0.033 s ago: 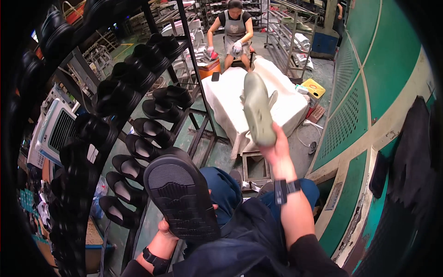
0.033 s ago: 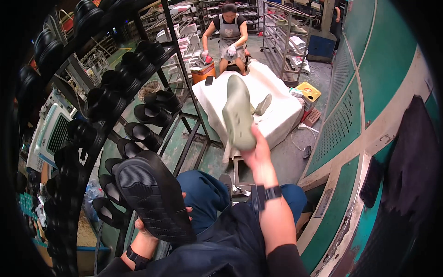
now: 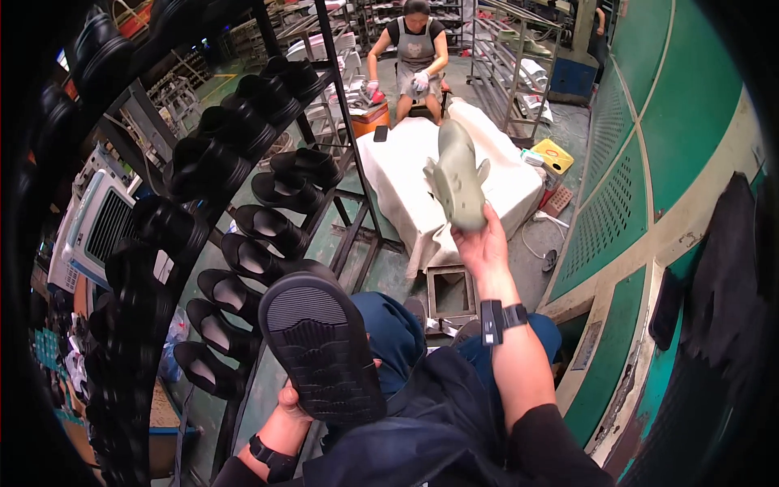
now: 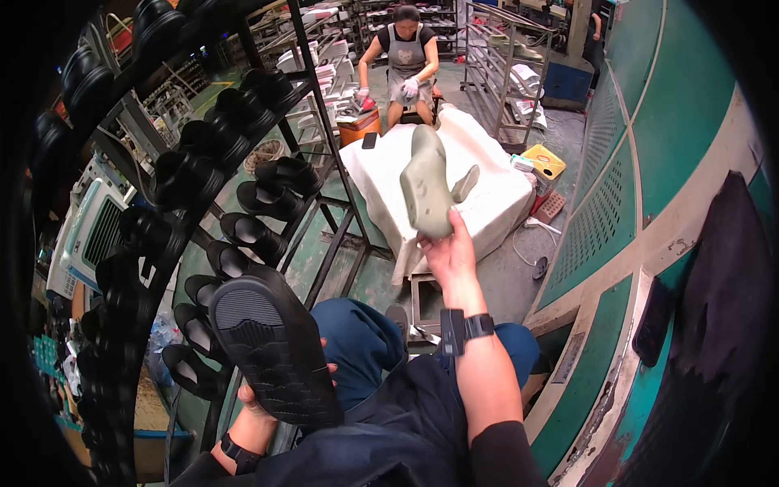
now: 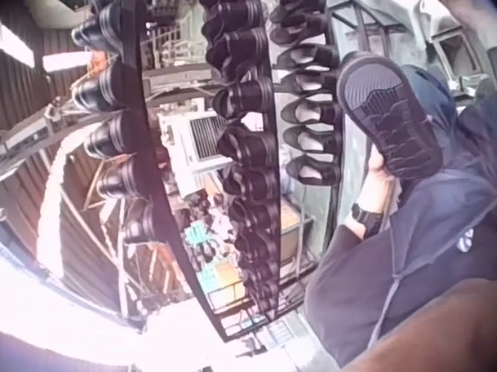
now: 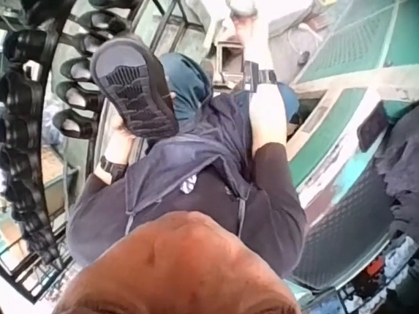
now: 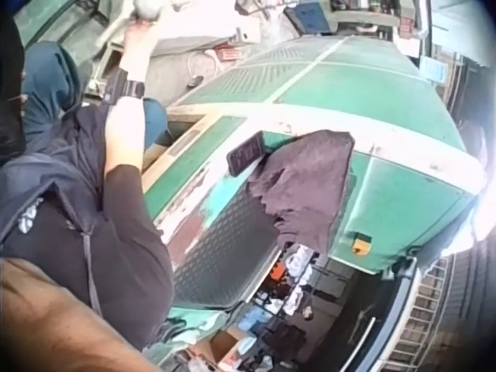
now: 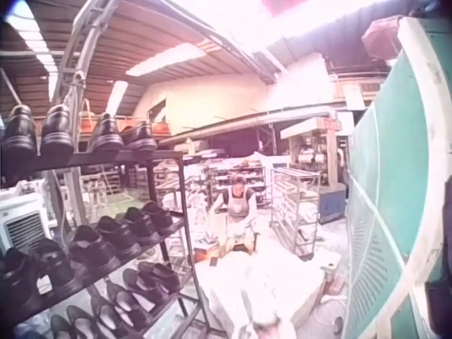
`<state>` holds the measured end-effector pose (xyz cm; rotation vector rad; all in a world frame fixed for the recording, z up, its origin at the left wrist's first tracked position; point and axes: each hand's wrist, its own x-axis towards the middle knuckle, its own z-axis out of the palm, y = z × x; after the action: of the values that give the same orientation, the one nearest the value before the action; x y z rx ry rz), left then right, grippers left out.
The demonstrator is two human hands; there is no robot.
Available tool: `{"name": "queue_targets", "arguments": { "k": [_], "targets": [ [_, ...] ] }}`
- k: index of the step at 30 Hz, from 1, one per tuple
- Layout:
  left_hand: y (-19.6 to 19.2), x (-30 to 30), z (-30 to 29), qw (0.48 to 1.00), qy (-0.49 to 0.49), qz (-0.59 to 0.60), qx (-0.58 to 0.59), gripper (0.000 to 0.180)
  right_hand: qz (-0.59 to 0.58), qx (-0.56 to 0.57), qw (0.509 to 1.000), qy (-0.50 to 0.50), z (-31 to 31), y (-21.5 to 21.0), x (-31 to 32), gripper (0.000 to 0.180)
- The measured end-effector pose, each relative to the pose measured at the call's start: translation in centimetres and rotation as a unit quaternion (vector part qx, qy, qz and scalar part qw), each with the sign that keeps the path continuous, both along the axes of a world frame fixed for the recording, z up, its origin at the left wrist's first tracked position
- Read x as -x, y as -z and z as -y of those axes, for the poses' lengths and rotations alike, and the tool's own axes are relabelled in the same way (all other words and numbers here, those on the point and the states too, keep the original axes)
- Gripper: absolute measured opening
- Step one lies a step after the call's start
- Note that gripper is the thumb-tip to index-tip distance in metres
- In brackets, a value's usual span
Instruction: Manually assemble shoe components by fitting shoe lasts into shoe uppers and placing them onto a cooling or finishing rack.
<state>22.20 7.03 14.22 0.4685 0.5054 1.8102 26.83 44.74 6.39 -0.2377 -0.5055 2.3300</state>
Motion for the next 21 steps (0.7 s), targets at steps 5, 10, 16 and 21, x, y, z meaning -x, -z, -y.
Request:
{"name": "queue_targets", "arguments": {
  "k": [5, 10, 16, 21],
  "targets": [
    [2.4, 1.5, 3.7, 0.987, -0.107, -0.092, 0.078, 0.113, 0.154, -0.035, 0.946, -0.283, 6.4, 1.7, 0.3, 0.058],
    [1.2, 2.1, 3.6, 0.866, -0.258, -0.405, 0.142, 0.122, 0.083, -0.104, 0.822, -0.553, 14.2, -3.1, -3.1, 0.078],
    [-3.1, 0.7, 2.7, 0.544, -0.182, -0.789, 0.219, 0.042, 0.115, -0.173, 0.854, -0.477, 20.7, -3.8, -3.5, 0.049],
    [-3.3, -1.0, 4.6, 0.711, -0.116, -0.578, 0.385, 0.029, 0.135, -0.257, 0.786, -0.546, 23.2, -3.8, -3.3, 0.048]
  ]
}}
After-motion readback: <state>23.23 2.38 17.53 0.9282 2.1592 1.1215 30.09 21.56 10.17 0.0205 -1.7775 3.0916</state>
